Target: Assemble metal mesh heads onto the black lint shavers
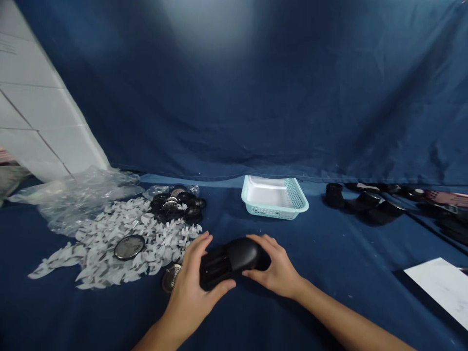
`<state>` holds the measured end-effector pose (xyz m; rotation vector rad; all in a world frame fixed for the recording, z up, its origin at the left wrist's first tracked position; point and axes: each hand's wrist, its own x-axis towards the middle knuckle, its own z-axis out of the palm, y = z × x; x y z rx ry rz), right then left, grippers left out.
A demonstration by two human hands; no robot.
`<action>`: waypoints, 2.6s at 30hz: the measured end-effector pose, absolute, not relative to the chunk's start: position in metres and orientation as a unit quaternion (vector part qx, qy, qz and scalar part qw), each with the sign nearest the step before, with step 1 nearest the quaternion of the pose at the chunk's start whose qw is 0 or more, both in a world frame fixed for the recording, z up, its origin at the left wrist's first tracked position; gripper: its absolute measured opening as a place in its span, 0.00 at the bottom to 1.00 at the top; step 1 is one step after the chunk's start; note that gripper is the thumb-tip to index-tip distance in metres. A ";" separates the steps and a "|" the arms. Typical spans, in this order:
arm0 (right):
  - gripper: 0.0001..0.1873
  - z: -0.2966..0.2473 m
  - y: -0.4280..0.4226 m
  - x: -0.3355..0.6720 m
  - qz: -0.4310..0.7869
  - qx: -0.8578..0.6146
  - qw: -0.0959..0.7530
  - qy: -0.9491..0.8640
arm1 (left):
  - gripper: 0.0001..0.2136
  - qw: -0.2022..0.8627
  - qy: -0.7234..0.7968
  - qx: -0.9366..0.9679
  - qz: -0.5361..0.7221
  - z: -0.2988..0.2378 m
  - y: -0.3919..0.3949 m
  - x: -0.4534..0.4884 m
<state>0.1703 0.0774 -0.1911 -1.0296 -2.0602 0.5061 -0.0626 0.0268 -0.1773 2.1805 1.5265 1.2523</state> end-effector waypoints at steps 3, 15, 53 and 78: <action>0.35 -0.191 0.079 0.171 0.201 -0.411 0.399 -0.794 | 0.35 0.092 0.511 0.715 0.468 -0.175 0.030 -0.066; 0.34 -0.195 0.077 0.171 0.203 -0.417 0.454 -0.760 | 0.27 -0.010 0.527 0.690 0.496 -0.172 0.032 -0.073; 0.41 -0.202 0.071 0.174 0.182 -0.375 0.416 -0.808 | 0.22 0.147 0.515 0.775 0.336 -0.177 0.030 -0.072; 0.10 -0.213 0.069 0.160 0.137 -0.374 0.347 -0.849 | 0.23 0.449 0.612 0.445 0.474 -0.113 -0.048 -0.195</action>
